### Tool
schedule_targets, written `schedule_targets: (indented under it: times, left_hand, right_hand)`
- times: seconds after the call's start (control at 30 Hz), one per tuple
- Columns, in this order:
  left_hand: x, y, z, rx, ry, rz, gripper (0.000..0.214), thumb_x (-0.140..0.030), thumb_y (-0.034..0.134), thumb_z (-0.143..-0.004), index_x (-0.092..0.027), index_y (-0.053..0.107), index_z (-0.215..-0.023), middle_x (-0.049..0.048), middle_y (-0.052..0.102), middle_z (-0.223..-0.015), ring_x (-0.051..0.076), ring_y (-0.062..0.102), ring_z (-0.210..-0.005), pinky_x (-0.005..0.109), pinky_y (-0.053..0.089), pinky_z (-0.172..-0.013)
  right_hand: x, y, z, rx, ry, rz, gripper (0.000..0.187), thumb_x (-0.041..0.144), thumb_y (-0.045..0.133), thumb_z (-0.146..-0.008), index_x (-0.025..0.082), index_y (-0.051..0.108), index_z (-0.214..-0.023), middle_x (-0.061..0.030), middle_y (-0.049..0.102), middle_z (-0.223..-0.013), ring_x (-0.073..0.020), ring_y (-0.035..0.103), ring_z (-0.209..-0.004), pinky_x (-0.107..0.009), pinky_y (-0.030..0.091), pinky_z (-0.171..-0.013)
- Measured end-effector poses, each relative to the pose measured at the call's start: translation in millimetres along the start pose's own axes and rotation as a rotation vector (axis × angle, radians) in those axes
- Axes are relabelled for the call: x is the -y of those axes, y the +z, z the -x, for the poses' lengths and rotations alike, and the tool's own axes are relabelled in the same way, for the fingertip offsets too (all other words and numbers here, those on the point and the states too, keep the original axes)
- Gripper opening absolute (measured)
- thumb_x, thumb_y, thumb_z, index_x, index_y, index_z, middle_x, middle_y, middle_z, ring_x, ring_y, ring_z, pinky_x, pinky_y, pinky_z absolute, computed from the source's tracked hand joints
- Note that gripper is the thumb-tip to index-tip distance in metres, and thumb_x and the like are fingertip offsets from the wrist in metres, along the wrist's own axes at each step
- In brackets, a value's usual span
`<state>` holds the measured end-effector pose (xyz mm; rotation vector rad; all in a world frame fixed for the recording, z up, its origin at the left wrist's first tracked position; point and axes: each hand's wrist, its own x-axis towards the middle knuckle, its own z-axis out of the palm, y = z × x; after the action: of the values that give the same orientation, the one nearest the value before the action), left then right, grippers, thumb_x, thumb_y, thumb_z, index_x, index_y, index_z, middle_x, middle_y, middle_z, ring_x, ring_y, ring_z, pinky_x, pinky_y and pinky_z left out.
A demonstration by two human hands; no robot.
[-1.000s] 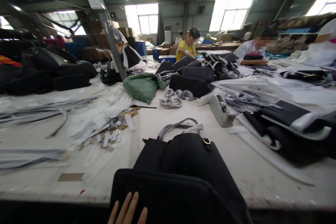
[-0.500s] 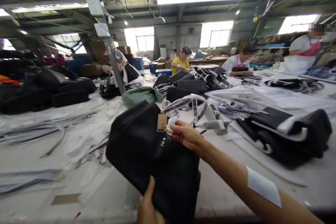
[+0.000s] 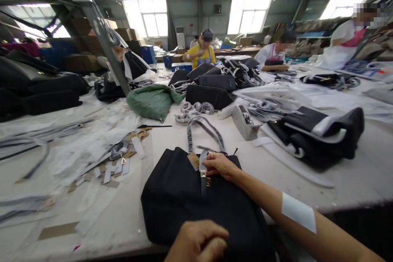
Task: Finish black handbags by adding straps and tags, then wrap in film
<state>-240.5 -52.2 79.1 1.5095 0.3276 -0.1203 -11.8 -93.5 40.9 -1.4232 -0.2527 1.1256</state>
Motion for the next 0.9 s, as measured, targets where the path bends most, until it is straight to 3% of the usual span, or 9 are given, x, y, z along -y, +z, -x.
schedule_targets:
  times: [0.07, 0.13, 0.27, 0.4, 0.53, 0.73, 0.9]
  left_hand:
    - [-18, -16.0, -17, -0.135, 0.164, -0.501, 0.029, -0.029, 0.064, -0.081, -0.026, 0.071, -0.109, 0.0067, 0.070, -0.109, 0.028, 0.061, -0.104, 0.043, 0.044, -0.100]
    - [-25, -24.9, -38, -0.227, 0.196, -0.924, 0.038, -0.025, 0.068, -0.077, -0.024, 0.066, -0.115, 0.0083, 0.065, -0.115, 0.030, 0.057, -0.107, 0.044, 0.046, -0.096]
    - [-14, -24.1, -71, -0.324, 0.130, -1.257, 0.037, -0.023, 0.063, -0.081, -0.020, 0.060, -0.118, 0.0089, 0.063, -0.106, 0.028, 0.059, -0.096, 0.040, 0.052, -0.081]
    - [5, -21.2, -79, -0.352, 0.152, -1.270, 0.038, -0.008, 0.046, -0.085, -0.017, 0.057, -0.120, 0.0080, 0.065, -0.101, 0.024, 0.060, -0.095, 0.035, 0.051, -0.084]
    - [13, -22.6, -77, -0.303, 0.198, -1.150, 0.029, -0.007, 0.039, -0.089, -0.017, 0.063, -0.101, 0.0077, 0.069, -0.093, 0.022, 0.064, -0.089, 0.033, 0.050, -0.084]
    - [-2, -21.9, -66, -0.271, 0.166, -0.730, 0.028, -0.007, 0.041, -0.085, -0.021, 0.065, -0.089, 0.0027, 0.073, -0.091, 0.018, 0.068, -0.087, 0.026, 0.046, -0.080]
    - [-11, -18.7, -56, -0.240, 0.093, -0.660, 0.029, -0.009, 0.041, -0.082, -0.021, 0.067, -0.083, 0.0011, 0.072, -0.082, 0.016, 0.066, -0.077, 0.025, 0.043, -0.072]
  right_hand:
    - [0, 0, 0, 0.000, 0.009, -0.001, 0.015, 0.016, 0.074, -0.075, 0.013, 0.060, -0.071, -0.0015, 0.067, -0.062, -0.0114, 0.065, -0.054, -0.022, 0.058, -0.054]
    - [0, 0, 0, -0.006, 0.026, -0.002, 0.014, 0.020, 0.071, -0.080, 0.012, 0.061, -0.073, -0.0034, 0.070, -0.065, -0.0126, 0.067, -0.057, -0.023, 0.059, -0.056]
    - [5, -1, -2, -0.024, 0.059, 0.016, 0.018, 0.026, 0.061, -0.089, 0.013, 0.060, -0.077, -0.0052, 0.071, -0.069, -0.0142, 0.070, -0.060, -0.026, 0.060, -0.058]
    - [14, -3, -10, -0.061, 0.067, 0.120, 0.023, 0.026, 0.054, -0.093, 0.012, 0.062, -0.077, -0.0072, 0.072, -0.068, -0.0150, 0.070, -0.058, -0.023, 0.059, -0.052]
    - [21, -6, -25, -0.129, 0.030, 0.291, 0.028, 0.024, 0.050, -0.094, 0.013, 0.060, -0.072, -0.0041, 0.069, -0.058, -0.0130, 0.066, -0.050, -0.019, 0.055, -0.043]
    - [23, -10, -36, -0.134, -0.008, 0.581, 0.032, 0.027, 0.056, -0.090, 0.015, 0.058, -0.060, 0.0009, 0.061, -0.046, -0.0086, 0.056, -0.036, -0.013, 0.041, -0.032]
    - [23, -14, -38, -0.147, -0.030, 0.771, 0.032, 0.027, 0.051, -0.092, 0.016, 0.059, -0.063, 0.0031, 0.059, -0.046, -0.0060, 0.046, -0.030, -0.015, 0.036, -0.031]
